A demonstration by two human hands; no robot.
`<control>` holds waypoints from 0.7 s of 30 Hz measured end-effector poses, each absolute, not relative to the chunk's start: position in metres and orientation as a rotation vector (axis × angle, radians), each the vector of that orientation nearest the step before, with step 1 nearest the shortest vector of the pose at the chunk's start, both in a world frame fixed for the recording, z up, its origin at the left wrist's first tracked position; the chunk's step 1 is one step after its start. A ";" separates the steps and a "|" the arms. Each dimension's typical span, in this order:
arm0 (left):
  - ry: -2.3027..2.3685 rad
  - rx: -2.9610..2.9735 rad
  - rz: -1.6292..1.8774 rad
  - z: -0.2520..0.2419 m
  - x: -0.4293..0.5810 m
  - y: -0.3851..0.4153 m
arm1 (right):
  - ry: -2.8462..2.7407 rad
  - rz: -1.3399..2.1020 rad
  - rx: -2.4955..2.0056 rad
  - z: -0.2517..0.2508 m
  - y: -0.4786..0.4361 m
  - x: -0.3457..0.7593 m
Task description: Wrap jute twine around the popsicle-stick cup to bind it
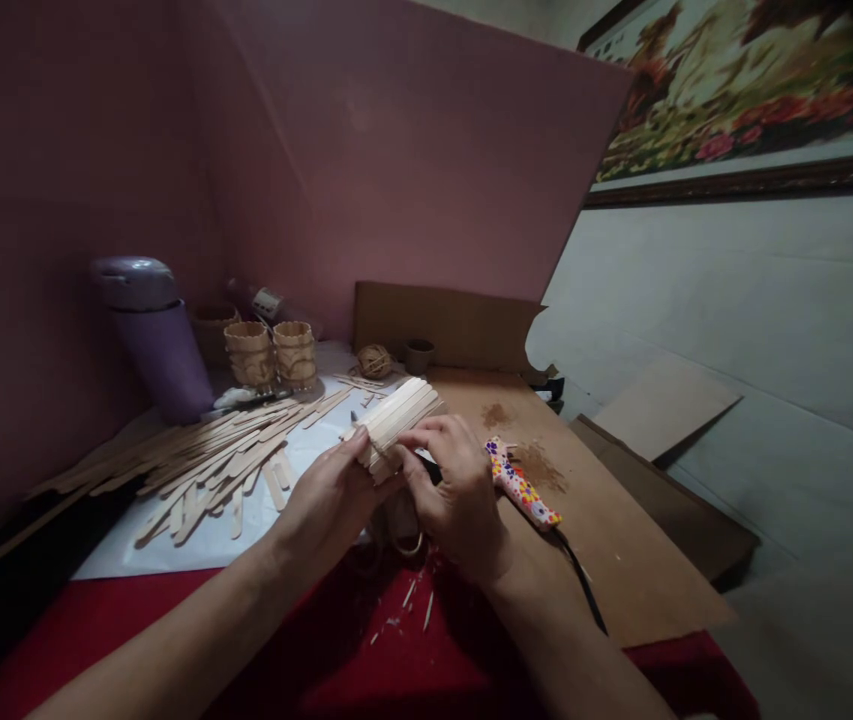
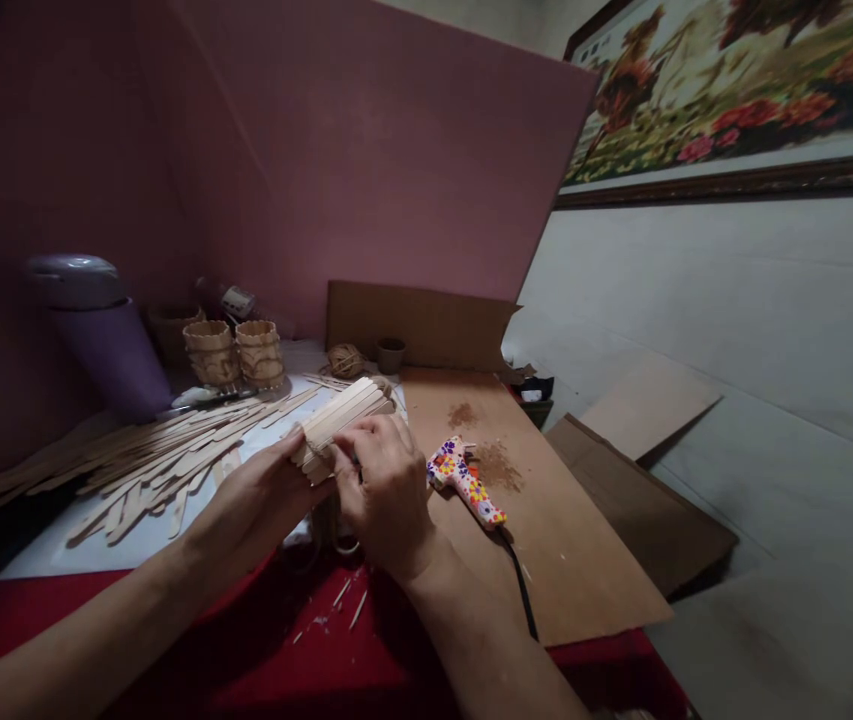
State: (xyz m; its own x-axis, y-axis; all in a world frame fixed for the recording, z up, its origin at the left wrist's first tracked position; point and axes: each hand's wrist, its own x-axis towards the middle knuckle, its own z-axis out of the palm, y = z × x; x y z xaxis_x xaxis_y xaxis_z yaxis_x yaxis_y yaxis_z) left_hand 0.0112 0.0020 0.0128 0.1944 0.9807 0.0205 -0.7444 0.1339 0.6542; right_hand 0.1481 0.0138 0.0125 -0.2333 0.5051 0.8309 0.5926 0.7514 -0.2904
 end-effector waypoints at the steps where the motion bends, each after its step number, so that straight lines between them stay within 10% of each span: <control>1: 0.477 0.603 1.315 0.013 0.012 0.002 | -1.915 -0.137 -0.852 0.012 0.014 0.148; 21: 0.582 0.595 1.270 0.012 0.012 0.003 | -1.887 -0.686 -1.233 0.001 0.038 0.154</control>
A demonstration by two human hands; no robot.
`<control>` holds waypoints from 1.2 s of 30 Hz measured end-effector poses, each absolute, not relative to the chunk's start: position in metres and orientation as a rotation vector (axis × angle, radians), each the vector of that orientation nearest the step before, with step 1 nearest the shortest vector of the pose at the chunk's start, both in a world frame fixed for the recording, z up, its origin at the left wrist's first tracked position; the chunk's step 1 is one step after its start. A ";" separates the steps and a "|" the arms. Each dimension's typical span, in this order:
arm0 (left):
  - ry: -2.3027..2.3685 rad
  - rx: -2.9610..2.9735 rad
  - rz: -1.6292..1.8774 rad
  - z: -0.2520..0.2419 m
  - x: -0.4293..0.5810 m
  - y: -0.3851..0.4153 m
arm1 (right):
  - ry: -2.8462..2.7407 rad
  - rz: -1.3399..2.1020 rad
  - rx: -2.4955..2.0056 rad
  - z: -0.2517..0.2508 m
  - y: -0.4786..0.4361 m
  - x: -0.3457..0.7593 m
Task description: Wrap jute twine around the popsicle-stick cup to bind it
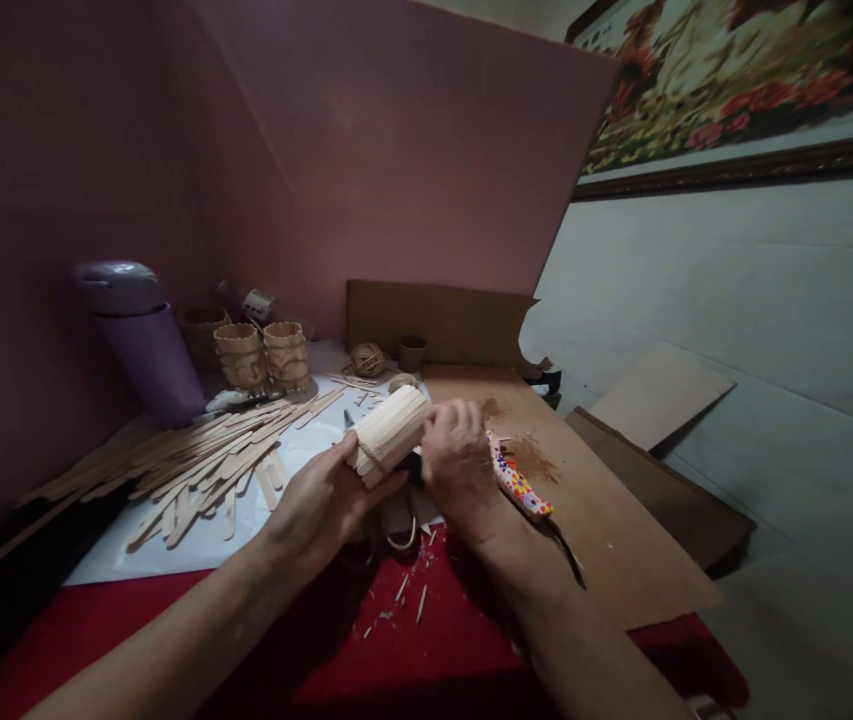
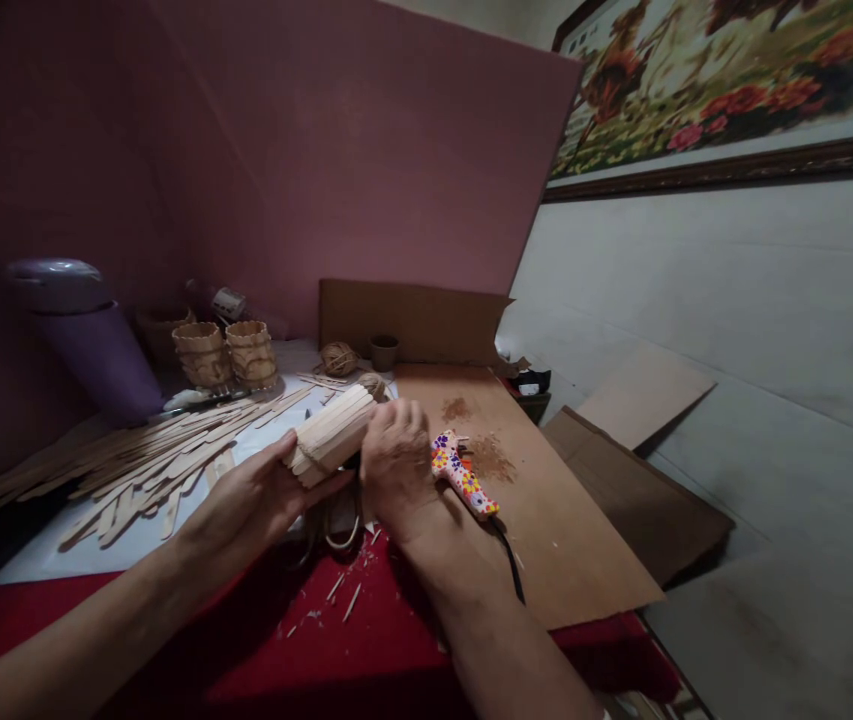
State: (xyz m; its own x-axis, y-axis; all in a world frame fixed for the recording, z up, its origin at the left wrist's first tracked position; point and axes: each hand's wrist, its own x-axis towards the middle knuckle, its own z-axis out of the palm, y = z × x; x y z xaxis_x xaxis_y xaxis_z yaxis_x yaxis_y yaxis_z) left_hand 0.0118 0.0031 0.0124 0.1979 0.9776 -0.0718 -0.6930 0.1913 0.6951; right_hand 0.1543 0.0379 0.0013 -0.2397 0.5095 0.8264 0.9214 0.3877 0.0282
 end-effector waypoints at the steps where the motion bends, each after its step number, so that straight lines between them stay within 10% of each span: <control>1: 0.595 0.582 1.291 0.013 0.011 0.004 | -1.870 -0.635 -1.231 0.003 0.039 0.157; 11: 0.597 0.479 1.257 0.017 0.013 0.005 | -1.974 -0.131 -0.886 0.008 0.020 0.146; 36: 0.564 0.608 1.214 0.009 0.013 0.007 | -2.070 -0.520 -1.071 -0.009 0.027 0.135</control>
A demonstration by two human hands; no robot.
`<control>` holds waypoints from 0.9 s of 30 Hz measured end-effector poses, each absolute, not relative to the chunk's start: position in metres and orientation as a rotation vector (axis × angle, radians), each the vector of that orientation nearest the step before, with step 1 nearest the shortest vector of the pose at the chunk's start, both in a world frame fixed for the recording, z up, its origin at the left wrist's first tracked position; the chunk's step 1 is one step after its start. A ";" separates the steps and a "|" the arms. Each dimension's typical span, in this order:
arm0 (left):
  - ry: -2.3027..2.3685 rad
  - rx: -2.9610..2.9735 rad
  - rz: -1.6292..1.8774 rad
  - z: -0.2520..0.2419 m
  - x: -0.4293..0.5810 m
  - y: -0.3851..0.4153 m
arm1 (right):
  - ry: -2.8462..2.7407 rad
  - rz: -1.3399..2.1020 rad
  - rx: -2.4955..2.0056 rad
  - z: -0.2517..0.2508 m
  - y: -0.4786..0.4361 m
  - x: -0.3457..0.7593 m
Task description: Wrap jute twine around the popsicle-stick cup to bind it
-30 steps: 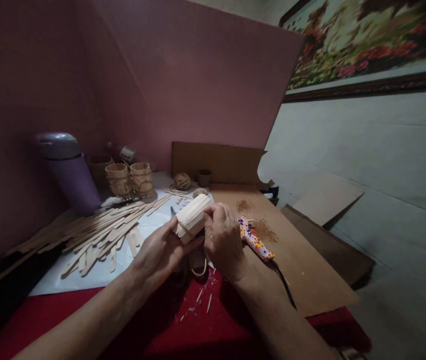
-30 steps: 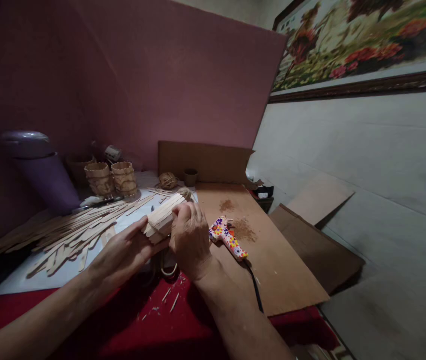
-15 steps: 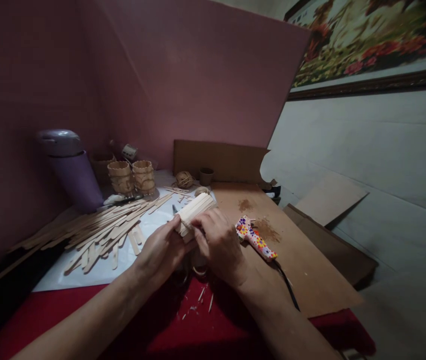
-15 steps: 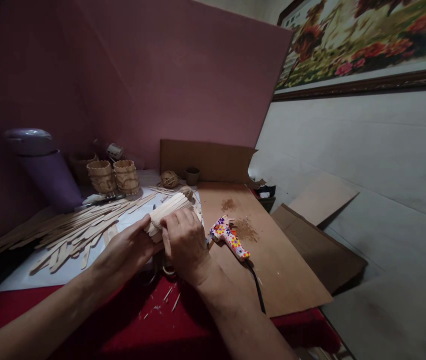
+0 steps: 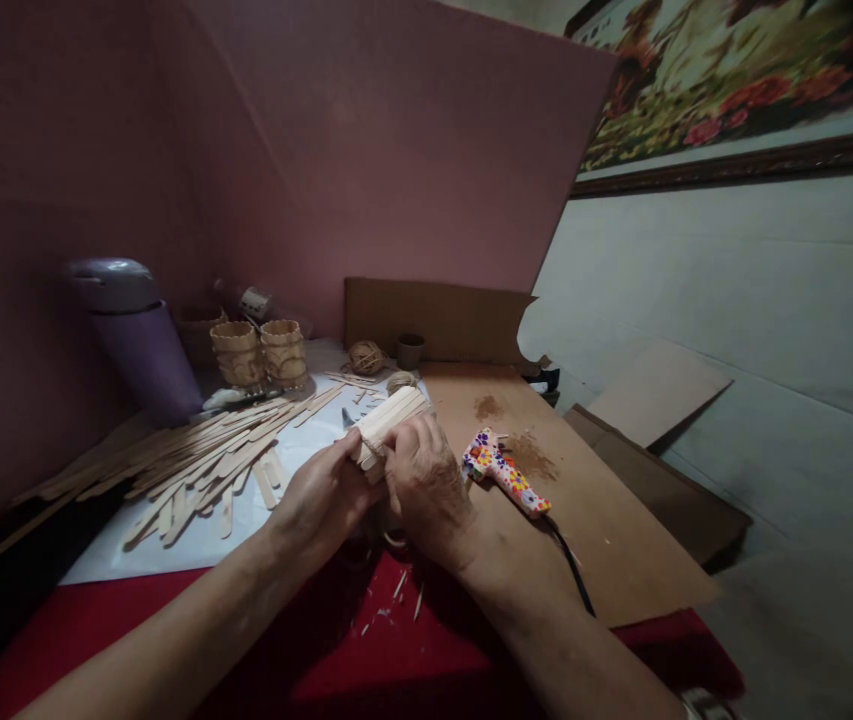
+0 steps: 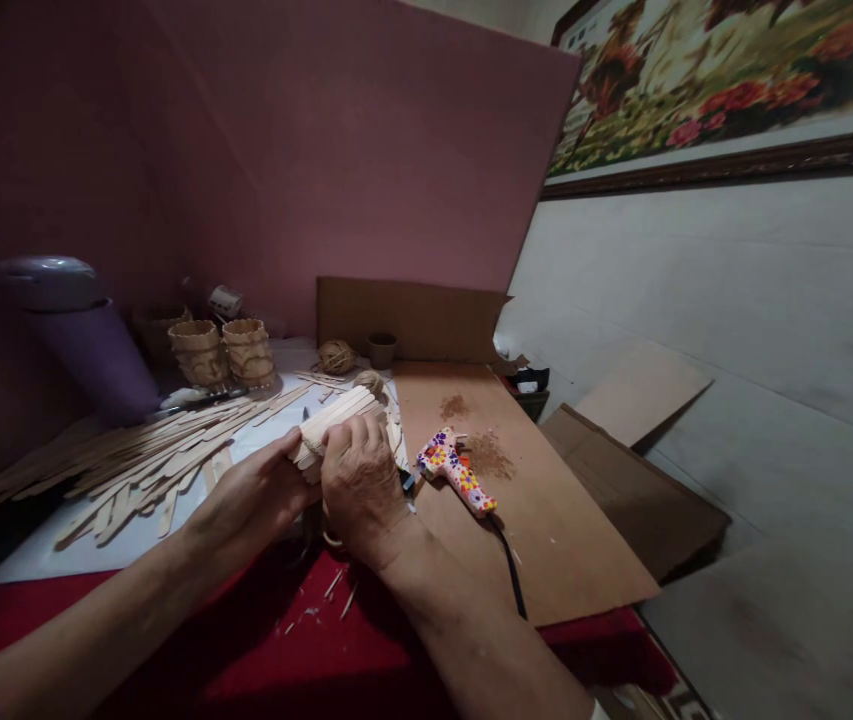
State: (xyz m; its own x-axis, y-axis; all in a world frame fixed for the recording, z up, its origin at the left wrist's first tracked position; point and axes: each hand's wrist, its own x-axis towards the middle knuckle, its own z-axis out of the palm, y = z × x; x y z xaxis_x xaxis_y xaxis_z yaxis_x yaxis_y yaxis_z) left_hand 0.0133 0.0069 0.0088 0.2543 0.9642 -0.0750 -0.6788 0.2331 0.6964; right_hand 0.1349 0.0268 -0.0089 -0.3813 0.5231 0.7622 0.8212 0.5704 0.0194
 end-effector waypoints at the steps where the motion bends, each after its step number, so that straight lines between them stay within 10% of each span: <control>1: 0.567 0.597 1.213 0.010 0.013 0.007 | -2.039 -0.526 -1.079 -0.009 0.028 0.136; 27: 0.596 0.692 1.423 0.000 0.014 0.008 | -1.986 -0.118 -0.979 0.001 0.018 0.142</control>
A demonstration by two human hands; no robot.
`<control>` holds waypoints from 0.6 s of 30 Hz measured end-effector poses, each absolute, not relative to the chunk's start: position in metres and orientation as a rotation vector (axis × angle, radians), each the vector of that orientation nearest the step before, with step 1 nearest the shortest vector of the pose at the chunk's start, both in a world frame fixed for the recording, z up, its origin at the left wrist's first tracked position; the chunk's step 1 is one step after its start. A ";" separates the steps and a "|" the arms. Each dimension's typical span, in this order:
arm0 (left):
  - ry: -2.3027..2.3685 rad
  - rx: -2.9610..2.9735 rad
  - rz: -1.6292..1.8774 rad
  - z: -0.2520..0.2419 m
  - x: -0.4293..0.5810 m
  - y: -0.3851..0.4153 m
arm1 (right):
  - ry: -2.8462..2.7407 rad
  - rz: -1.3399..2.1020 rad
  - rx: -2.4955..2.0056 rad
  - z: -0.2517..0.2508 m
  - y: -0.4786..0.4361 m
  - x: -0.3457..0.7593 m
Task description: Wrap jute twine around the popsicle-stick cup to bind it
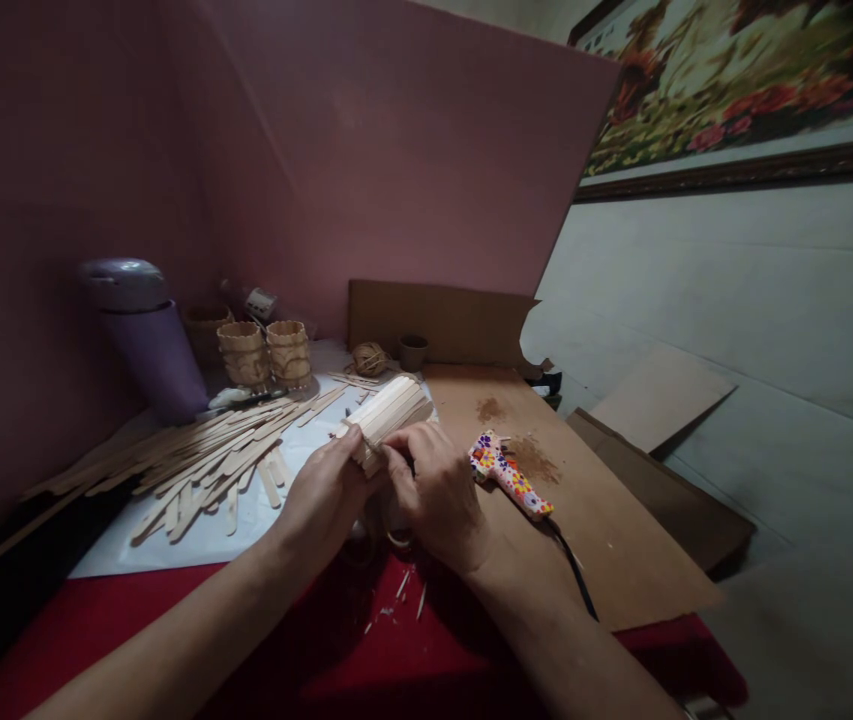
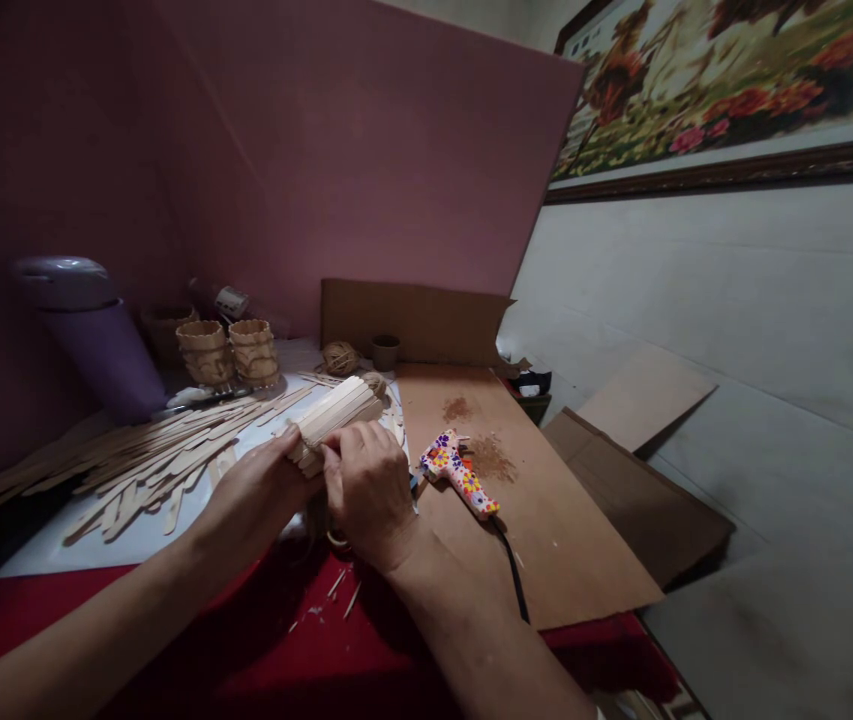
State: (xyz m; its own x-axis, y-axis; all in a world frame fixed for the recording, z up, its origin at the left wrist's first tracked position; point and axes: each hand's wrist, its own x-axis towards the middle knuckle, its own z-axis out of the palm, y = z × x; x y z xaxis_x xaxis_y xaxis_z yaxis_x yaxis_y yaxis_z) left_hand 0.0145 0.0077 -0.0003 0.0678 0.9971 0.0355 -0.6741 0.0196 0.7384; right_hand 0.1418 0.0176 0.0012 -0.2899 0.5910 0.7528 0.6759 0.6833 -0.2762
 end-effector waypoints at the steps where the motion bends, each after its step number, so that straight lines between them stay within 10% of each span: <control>1: 0.616 0.725 1.430 -0.001 0.015 0.007 | -1.970 -0.108 -0.981 0.000 0.017 0.141; 18: 0.807 0.947 1.431 -0.001 0.016 0.001 | -1.914 -0.137 -1.041 -0.007 0.017 0.134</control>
